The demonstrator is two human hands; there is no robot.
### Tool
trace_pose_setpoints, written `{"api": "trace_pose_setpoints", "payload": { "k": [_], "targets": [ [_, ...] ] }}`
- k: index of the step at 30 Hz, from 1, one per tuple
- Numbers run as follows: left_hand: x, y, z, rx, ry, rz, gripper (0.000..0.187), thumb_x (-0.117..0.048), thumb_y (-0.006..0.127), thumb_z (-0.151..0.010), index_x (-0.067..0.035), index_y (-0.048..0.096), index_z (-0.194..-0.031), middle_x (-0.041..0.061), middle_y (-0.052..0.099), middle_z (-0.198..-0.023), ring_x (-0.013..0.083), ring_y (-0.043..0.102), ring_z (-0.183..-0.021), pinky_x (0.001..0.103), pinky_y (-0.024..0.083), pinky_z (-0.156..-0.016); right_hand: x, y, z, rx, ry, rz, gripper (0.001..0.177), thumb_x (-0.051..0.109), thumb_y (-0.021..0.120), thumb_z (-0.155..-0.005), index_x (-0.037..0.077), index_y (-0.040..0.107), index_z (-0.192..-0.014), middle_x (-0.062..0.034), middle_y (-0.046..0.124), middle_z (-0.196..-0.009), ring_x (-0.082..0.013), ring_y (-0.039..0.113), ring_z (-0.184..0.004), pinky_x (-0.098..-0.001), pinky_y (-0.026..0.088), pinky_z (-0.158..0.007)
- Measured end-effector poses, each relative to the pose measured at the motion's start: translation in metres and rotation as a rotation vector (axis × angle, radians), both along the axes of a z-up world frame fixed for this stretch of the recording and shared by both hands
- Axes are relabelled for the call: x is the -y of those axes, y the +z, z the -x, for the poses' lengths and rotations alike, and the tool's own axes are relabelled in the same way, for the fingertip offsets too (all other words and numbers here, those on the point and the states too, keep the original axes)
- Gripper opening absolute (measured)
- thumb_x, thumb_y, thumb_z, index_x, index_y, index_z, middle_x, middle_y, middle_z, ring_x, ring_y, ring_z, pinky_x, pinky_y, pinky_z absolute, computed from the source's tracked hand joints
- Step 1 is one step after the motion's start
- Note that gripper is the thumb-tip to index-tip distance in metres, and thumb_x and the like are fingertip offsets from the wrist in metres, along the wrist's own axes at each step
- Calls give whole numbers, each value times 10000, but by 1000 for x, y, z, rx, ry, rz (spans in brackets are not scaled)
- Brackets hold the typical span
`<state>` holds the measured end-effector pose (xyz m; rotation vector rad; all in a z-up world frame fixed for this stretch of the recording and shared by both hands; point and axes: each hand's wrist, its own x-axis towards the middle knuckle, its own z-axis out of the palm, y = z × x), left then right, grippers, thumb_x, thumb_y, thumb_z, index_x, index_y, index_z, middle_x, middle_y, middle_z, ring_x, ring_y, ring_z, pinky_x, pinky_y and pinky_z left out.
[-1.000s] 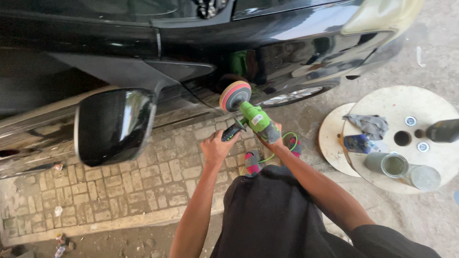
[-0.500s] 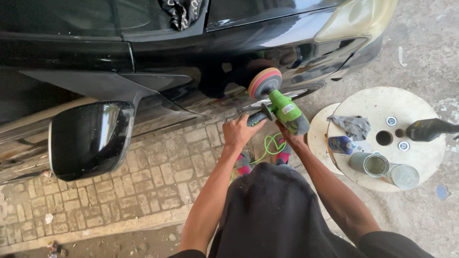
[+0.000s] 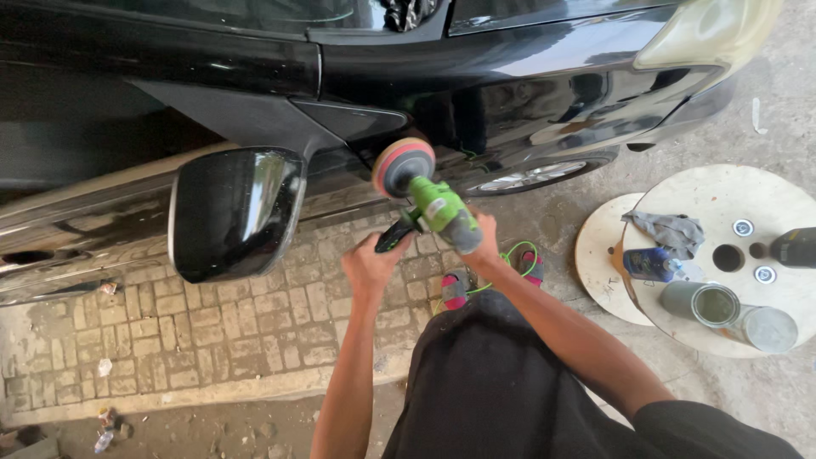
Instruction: The person polishes the black exterior of a car by applying a liquid from a blue bottle onto a hand-held power buffer and moving it across the surface.
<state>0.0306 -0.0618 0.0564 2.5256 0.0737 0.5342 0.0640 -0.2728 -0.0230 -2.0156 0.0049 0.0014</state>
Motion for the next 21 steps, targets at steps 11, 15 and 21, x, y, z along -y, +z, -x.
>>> {"api": "trace_pose_setpoints", "payload": {
  "k": [11, 15, 21],
  "targets": [
    [-24, 23, 7, -126, 210, 89, 451, -473, 905, -698, -56, 733, -712, 111, 643, -549, 274, 619, -455, 378, 485, -489, -31, 52, -16, 155, 106, 27, 411, 180, 822, -714, 10, 738, -1078, -204, 740, -1000, -400, 716, -908, -409, 576, -761],
    [18, 24, -5, -34, 97, 102, 424, -475, 881, -717, -77, 738, -745, 100, 664, -590, 296, 650, -500, 393, 507, -506, 18, 34, -24, 234, 165, 143, 374, 165, 798, -712, 35, 743, -1059, -173, 750, -986, -366, 734, -866, -406, 578, -764],
    [94, 15, -26, -15, 7, -124, 538, -567, 884, -706, -83, 668, -617, 132, 662, -563, 357, 665, -525, 441, 516, -514, 96, -17, -21, 180, 106, 401, 307, 261, 847, -726, 113, 766, -982, -129, 764, -943, -349, 724, -892, -446, 530, -777]
  ]
}}
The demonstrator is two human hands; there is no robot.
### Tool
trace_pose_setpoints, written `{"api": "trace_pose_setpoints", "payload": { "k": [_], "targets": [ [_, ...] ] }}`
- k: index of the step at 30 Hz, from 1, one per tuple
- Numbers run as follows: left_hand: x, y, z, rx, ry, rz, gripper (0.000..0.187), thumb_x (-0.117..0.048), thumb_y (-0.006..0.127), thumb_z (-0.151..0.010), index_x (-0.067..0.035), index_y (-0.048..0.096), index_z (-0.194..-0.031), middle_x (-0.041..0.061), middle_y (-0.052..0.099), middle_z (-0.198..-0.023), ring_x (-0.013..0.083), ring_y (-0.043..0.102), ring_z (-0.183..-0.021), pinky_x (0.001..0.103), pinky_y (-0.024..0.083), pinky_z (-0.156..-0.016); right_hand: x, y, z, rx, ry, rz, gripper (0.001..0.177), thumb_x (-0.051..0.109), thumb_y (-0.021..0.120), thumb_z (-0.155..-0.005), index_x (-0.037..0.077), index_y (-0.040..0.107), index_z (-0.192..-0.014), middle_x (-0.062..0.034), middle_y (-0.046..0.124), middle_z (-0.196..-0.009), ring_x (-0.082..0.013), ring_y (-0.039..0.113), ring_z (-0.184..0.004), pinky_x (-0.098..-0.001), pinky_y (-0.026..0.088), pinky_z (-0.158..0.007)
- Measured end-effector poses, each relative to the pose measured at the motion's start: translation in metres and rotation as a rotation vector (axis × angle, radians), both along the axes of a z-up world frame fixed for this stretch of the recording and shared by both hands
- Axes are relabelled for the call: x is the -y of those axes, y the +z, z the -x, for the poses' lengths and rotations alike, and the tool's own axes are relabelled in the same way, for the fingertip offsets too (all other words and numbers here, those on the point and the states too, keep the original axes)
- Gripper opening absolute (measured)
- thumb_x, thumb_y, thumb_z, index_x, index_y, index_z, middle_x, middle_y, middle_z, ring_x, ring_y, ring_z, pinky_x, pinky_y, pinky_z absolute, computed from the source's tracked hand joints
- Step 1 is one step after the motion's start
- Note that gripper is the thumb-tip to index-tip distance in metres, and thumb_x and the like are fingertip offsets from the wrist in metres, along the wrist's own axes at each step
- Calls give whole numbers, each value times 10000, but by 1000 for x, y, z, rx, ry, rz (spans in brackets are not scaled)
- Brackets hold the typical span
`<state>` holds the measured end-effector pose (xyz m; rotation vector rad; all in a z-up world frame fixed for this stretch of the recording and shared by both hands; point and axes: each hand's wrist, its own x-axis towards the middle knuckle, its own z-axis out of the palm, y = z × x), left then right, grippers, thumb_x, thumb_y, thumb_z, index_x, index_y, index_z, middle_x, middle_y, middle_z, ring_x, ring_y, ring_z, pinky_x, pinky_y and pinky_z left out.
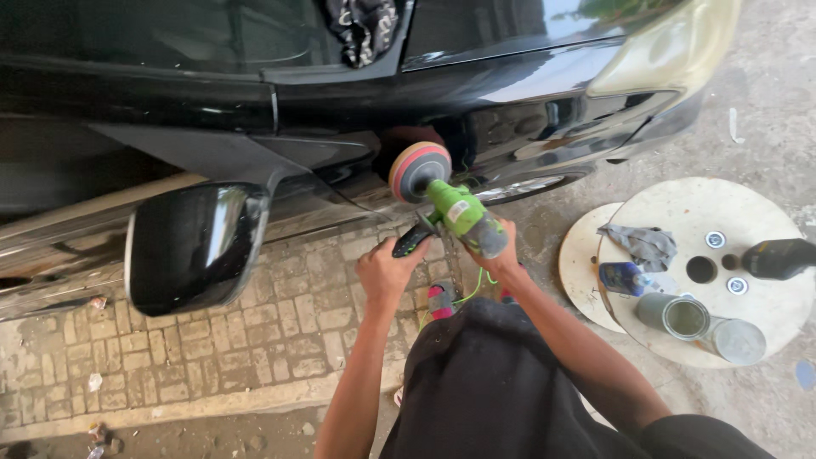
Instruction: The person polishes the black exterior of a car by applying a liquid from a blue bottle onto a hand-held power buffer and moving it across the surface.
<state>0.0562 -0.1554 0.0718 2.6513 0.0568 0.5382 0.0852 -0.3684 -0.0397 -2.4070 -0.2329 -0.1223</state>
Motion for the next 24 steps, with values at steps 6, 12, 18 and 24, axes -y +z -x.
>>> {"api": "trace_pose_setpoints", "payload": {
  "k": [6, 12, 18, 24],
  "targets": [
    [79, -14, -35, 25, -157, -57, 596, -659, 844, -702, -83, 710, -633, 126, 673, -545, 331, 667, -481, 422, 523, -469, 85, -51, -2, 84, -173, 119, 416, 319, 857, -784, 131, 768, -1144, -128, 770, -1028, -340, 722, -938, -453, 536, -819],
    [129, -17, -61, 55, -316, -9, 577, -642, 811, -761, -68, 785, -813, 102, 722, -650, 257, 701, -528, 373, 559, -519, 132, -70, 2, -103, -354, -318, 390, 275, 815, -866, 126, 734, -1218, -76, 771, -1113, -251, 740, -1013, -386, 561, -872],
    [71, -5, -48, 106, -235, -22, 528, -605, 871, -715, -100, 726, -672, 98, 697, -591, 299, 668, -485, 401, 517, -469, 76, -44, -8, 130, -290, -4, 471, 280, 906, -722, 43, 753, -1100, -155, 759, -1012, -335, 715, -923, -449, 537, -817],
    [-32, 11, -4, 78, -62, 46, 532, -521, 921, -722, -63, 661, -647, 128, 648, -579, 332, 650, -515, 395, 505, -498, -33, 23, -4, -179, -123, -731, 385, 182, 784, -785, 39, 743, -1140, -147, 796, -1004, -334, 704, -921, -350, 574, -816]
  ]
}}
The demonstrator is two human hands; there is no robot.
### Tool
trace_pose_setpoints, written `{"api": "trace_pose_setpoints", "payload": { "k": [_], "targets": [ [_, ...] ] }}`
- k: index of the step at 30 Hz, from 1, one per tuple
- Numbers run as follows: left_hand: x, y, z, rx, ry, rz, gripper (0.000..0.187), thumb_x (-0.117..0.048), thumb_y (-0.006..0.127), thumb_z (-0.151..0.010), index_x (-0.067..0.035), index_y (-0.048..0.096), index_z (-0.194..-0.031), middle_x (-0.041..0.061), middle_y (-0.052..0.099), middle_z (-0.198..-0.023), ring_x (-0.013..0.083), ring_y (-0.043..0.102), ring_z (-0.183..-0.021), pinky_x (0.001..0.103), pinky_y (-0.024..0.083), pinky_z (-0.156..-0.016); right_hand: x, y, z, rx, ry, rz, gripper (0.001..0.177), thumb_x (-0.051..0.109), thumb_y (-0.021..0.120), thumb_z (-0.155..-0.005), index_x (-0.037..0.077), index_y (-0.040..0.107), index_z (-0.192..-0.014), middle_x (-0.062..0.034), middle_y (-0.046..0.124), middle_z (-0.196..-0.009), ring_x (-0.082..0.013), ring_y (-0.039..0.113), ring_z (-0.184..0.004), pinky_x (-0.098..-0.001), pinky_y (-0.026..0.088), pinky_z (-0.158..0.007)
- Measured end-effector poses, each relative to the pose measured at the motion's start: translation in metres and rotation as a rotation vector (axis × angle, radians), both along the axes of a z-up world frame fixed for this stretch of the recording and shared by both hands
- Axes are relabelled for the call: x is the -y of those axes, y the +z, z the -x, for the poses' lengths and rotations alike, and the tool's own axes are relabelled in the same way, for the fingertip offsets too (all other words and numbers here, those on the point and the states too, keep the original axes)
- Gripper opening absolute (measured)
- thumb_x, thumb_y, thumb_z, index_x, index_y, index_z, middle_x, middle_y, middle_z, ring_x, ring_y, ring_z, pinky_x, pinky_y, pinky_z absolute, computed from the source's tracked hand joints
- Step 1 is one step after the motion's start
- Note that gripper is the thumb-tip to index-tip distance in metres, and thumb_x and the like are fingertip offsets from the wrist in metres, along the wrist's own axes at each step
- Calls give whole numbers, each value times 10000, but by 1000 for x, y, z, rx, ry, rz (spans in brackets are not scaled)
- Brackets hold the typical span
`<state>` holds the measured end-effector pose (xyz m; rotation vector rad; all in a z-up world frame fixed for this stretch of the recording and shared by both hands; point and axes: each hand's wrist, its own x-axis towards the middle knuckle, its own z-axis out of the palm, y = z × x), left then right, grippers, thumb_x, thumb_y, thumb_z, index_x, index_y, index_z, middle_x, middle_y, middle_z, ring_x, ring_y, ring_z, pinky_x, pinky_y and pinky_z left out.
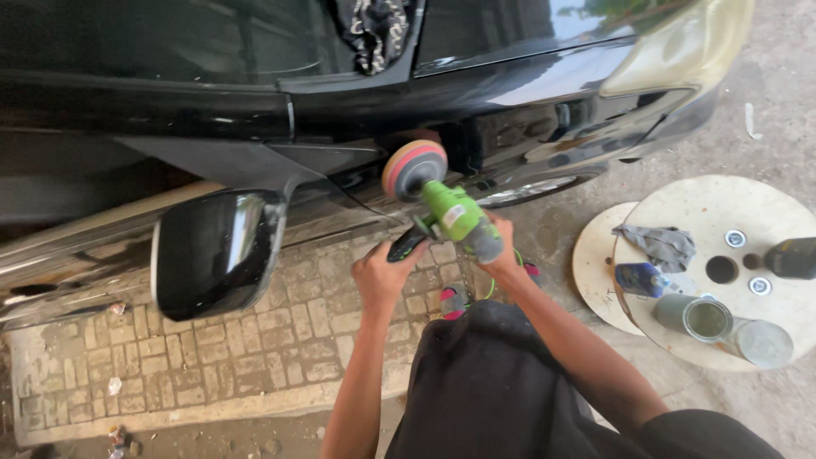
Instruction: The person polishes the black exterior of a car by applying a liquid from a blue bottle onto a hand-held power buffer and moving it across the surface.
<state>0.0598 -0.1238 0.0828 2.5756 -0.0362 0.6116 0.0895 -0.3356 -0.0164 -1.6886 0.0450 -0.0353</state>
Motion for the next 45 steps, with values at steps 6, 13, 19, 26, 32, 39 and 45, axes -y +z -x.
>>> {"api": "trace_pose_setpoints", "payload": {
  "k": [6, 13, 19, 26, 32, 39, 45],
  "targets": [
    [-54, 7, 21, 4, 147, 129, 433, -451, 910, -712, -69, 706, -693, 118, 626, -571, 324, 620, -498, 373, 479, -492, -58, 46, -10, 243, 202, 203, 478, 148, 843, -715, -28, 708, -1139, -207, 726, -1079, -337, 703, -964, -360, 547, -823],
    [-24, 8, 0, 85, 37, 79, 437, -485, 905, -724, -88, 722, -727, 109, 658, -606, 320, 640, -527, 389, 493, -511, -21, 34, -18, 12, 96, -12, 492, 137, 811, -768, 17, 687, -1228, -149, 744, -1140, -219, 702, -966, -315, 545, -821],
    [35, 6, -24, 84, -62, -11, 538, -547, 917, -706, -72, 671, -647, 116, 684, -611, 322, 671, -541, 397, 515, -509, 46, 21, -12, 114, 78, 28, 531, 91, 789, -865, 10, 624, -1364, -131, 751, -1144, -187, 713, -1005, -330, 543, -901],
    [101, 15, -54, 146, -221, 11, 482, -531, 908, -718, -86, 727, -763, 109, 699, -657, 313, 685, -559, 396, 534, -516, 101, 41, -14, 330, 28, 162, 603, 112, 856, -844, 28, 583, -1375, -131, 708, -1260, -243, 686, -1144, -342, 525, -1001],
    [96, 31, -51, 197, -443, 115, 463, -449, 933, -732, -70, 703, -865, 97, 726, -793, 286, 713, -690, 379, 555, -618, 120, 60, 31, 68, 17, 102, 684, 138, 884, -763, 32, 580, -1366, -125, 697, -1245, -235, 657, -1124, -328, 528, -988],
    [95, 42, 22, 147, 27, 627, 725, -386, 843, -911, 25, 505, -1404, 210, 508, -1308, 328, 586, -1075, 385, 535, -836, 78, 68, 61, 94, -94, 308, 568, 138, 877, -680, 17, 556, -1133, -151, 553, -976, -317, 603, -910, -392, 510, -832],
    [95, 33, 21, -794, -320, 723, 760, -451, 919, -661, -5, 682, -1229, 114, 789, -1098, 198, 776, -963, 306, 610, -850, 47, 56, 77, 132, -206, 557, 454, 71, 792, -728, 33, 558, -1115, -178, 555, -1060, -408, 578, -1009, -465, 468, -823]
  ]
}}
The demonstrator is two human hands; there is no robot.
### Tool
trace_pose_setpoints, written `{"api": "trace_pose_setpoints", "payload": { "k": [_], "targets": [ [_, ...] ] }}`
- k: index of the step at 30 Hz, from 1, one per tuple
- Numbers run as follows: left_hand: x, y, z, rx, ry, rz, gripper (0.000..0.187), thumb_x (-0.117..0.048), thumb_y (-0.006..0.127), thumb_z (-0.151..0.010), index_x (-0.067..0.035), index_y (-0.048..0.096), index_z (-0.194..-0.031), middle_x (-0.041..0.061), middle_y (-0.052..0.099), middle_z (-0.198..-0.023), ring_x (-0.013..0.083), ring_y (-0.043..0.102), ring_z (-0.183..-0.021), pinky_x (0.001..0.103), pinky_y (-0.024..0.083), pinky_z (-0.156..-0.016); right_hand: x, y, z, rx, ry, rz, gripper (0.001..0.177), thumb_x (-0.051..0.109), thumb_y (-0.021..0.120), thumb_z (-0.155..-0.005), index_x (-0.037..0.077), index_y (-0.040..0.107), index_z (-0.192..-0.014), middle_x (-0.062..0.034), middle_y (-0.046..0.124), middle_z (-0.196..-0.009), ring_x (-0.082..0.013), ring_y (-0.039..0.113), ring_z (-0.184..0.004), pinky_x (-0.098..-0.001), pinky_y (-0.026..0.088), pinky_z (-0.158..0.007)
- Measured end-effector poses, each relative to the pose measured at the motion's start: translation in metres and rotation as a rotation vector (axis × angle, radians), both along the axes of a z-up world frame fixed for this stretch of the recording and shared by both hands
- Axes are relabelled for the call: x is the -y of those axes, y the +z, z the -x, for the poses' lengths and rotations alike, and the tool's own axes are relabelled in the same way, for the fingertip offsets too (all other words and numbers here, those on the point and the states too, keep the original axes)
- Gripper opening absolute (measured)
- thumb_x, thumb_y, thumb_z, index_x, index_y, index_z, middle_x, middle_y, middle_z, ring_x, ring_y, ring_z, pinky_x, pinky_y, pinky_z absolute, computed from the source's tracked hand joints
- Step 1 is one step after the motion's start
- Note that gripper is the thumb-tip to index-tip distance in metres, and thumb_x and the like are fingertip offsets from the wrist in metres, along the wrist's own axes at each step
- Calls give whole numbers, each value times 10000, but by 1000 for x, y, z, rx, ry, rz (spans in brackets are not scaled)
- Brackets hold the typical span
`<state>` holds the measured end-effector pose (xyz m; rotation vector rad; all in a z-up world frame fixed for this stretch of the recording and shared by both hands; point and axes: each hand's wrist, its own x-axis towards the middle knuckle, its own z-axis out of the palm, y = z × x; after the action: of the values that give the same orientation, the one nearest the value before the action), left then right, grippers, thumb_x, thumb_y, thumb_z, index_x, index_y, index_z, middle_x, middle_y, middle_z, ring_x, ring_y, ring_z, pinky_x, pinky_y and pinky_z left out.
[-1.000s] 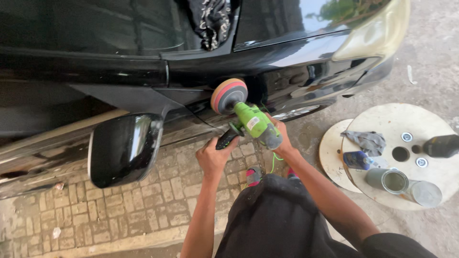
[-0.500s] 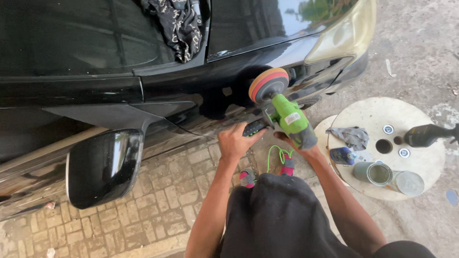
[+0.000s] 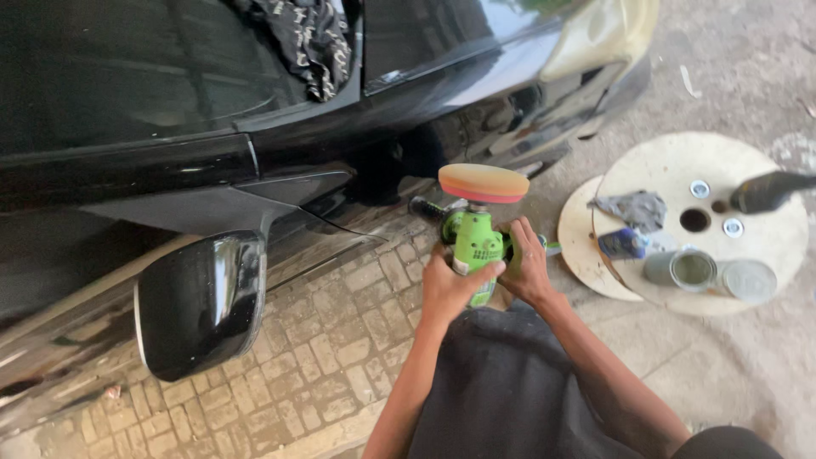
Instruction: The person polishes the black exterior of a car by applying a liquid from a blue bottle onto a hand-held power buffer and moving it across the surface.
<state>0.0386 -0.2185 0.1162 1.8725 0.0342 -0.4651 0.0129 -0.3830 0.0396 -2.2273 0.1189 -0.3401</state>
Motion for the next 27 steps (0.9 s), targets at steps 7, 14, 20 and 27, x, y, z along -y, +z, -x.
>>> {"api": "trace_pose_setpoints", "payload": {
  "k": [7, 14, 20, 27],
  "targets": [
    [44, -25, -15, 36, -125, 130, 926, -329, 971, -543, -21, 542, -1304, 96, 733, -1158, 174, 723, -1023, 329, 593, -868, 7, 8, 29, 117, -264, 88, 608, 52, 769, -612, 25, 585, -1191, -186, 600, -1126, -429, 556, -1062, -488, 418, -850],
    [105, -88, -30, 114, -694, 307, 815, -206, 959, -622, -27, 561, -1309, 84, 732, -1161, 170, 703, -1051, 340, 571, -926, 111, -79, 105, -100, -251, -669, 553, 103, 788, -687, 33, 595, -1201, -160, 637, -1168, -323, 644, -1095, -442, 537, -918],
    [172, -176, -38, -144, -956, 232, 666, -129, 921, -669, -3, 628, -1254, 90, 728, -1085, 181, 678, -956, 356, 539, -827, 236, -232, 137, -282, -1088, -1669, 759, 497, 729, -871, 26, 471, -1407, -231, 544, -1250, -366, 596, -1111, -493, 568, -885],
    [204, -227, -45, -182, -962, 228, 555, -53, 881, -704, 6, 676, -1215, 83, 717, -1041, 181, 657, -905, 360, 516, -769, 268, -330, 86, -246, -1489, -2331, 1083, 598, 776, -912, -59, 180, -1534, -374, 385, -1462, -524, 503, -1318, -606, 493, -1038]
  ]
}}
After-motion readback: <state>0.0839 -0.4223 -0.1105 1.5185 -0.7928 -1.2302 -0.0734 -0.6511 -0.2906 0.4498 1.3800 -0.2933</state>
